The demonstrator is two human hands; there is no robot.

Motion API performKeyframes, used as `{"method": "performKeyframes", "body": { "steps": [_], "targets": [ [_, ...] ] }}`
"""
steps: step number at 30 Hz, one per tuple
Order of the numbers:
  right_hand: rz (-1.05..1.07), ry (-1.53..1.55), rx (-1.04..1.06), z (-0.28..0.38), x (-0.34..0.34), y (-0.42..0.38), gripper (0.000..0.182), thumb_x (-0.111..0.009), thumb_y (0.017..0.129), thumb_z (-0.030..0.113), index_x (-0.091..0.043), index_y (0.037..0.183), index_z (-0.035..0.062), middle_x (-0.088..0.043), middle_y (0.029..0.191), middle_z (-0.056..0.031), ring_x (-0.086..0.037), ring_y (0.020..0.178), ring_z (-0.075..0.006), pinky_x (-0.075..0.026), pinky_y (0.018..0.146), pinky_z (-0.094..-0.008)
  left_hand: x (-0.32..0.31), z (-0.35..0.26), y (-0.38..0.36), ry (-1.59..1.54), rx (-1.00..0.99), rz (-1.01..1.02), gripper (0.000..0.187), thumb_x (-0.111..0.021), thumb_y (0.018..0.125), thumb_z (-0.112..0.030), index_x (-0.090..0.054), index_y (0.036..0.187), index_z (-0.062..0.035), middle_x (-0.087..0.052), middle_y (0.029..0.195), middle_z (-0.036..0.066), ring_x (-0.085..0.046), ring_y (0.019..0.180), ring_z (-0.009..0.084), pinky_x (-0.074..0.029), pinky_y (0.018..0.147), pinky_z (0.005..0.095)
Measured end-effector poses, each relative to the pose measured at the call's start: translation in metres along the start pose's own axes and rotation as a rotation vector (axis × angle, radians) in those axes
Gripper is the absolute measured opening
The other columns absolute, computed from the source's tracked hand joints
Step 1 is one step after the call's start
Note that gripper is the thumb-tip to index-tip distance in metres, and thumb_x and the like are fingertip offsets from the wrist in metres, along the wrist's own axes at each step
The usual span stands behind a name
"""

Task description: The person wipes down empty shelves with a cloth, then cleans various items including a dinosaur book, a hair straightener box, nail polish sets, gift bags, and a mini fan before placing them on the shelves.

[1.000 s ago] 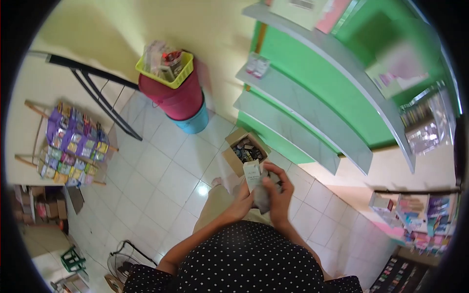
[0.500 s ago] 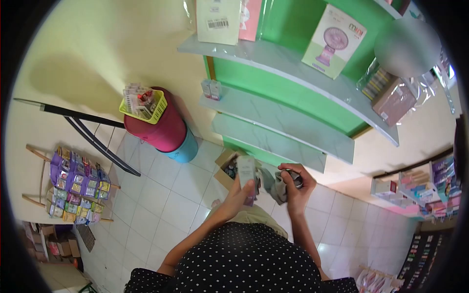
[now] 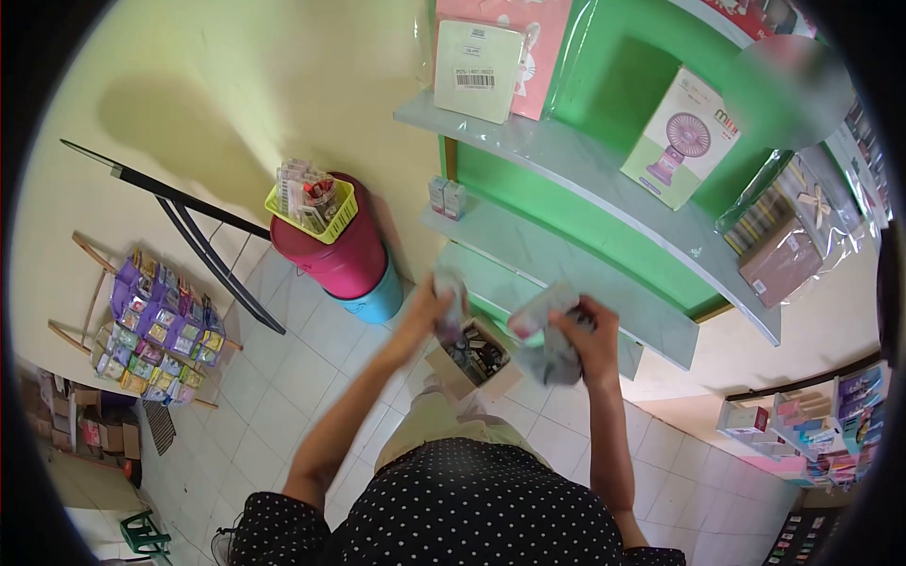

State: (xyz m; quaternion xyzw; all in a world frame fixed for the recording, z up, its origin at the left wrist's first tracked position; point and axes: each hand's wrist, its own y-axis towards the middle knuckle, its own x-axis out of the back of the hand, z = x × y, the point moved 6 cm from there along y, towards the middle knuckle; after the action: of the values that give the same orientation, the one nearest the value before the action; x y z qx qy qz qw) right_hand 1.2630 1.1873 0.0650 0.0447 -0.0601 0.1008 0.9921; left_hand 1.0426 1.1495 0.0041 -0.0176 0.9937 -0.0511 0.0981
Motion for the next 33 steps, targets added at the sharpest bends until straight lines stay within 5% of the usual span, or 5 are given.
{"method": "performKeyframes", "body": {
  "steps": [3, 8, 12, 15, 33],
  "targets": [
    [-0.101, -0.123, 0.117, -0.001, -0.007, 0.048, 0.024, -0.068, 0.062, 0.016, -0.057, 0.073, -0.0026, -0.055, 0.061, -0.0032, -0.047, 0.055, -0.0087, -0.040, 0.055, -0.0226, 0.057, -0.064, 0.060, 0.121, -0.331, -0.125, 0.021, -0.043, 0.083, -0.010, -0.041, 0.103, -0.0042, -0.052, 0.092, 0.005, -0.050, 0.083, 0.0111, -0.045, 0.066, 0.0257],
    [-0.165, -0.340, 0.304, -0.001, -0.047, 0.120, 0.025, -0.070, 0.058, 0.017, -0.059, 0.073, 0.0010, -0.059, 0.064, -0.0096, -0.056, 0.058, -0.0190, -0.044, 0.060, -0.0265, 0.101, -0.110, 0.138, 0.174, -0.484, 0.055, 0.027, -0.044, 0.081, -0.005, -0.042, 0.108, -0.0003, -0.051, 0.104, 0.006, -0.049, 0.091, 0.0124, -0.040, 0.080, 0.0265],
    [-0.148, -0.464, 0.308, -0.031, -0.074, 0.174, 0.034, -0.071, 0.056, 0.025, -0.060, 0.078, 0.0027, -0.060, 0.075, -0.0119, -0.057, 0.070, -0.0255, -0.044, 0.067, -0.0321, 0.101, -0.107, 0.177, 0.195, -0.426, 0.151, 0.031, -0.049, 0.076, 0.003, -0.044, 0.107, 0.0012, -0.053, 0.102, 0.008, -0.049, 0.095, 0.0139, -0.038, 0.083, 0.0271],
    [-0.247, -0.650, 0.259, -0.053, -0.082, 0.197, 0.028, -0.069, 0.057, 0.016, -0.061, 0.079, 0.0013, -0.062, 0.073, -0.0101, -0.059, 0.064, -0.0176, -0.045, 0.063, -0.0274, 0.098, -0.091, 0.202, 0.221, -0.391, 0.179, 0.035, -0.052, 0.073, 0.005, -0.045, 0.107, 0.0020, -0.054, 0.100, 0.008, -0.049, 0.097, 0.0150, -0.037, 0.085, 0.0270],
    [-0.032, -0.501, 0.185, -0.060, -0.113, 0.206, 0.031, -0.072, 0.055, 0.017, -0.060, 0.078, 0.0001, -0.061, 0.073, -0.0118, -0.058, 0.066, -0.0223, -0.044, 0.066, -0.0305, 0.080, -0.070, 0.228, 0.360, -0.324, 0.271, 0.035, -0.058, 0.061, 0.007, -0.056, 0.096, 0.0002, -0.059, 0.089, 0.009, -0.055, 0.083, 0.0171, -0.044, 0.076, 0.0265]
  ]
}}
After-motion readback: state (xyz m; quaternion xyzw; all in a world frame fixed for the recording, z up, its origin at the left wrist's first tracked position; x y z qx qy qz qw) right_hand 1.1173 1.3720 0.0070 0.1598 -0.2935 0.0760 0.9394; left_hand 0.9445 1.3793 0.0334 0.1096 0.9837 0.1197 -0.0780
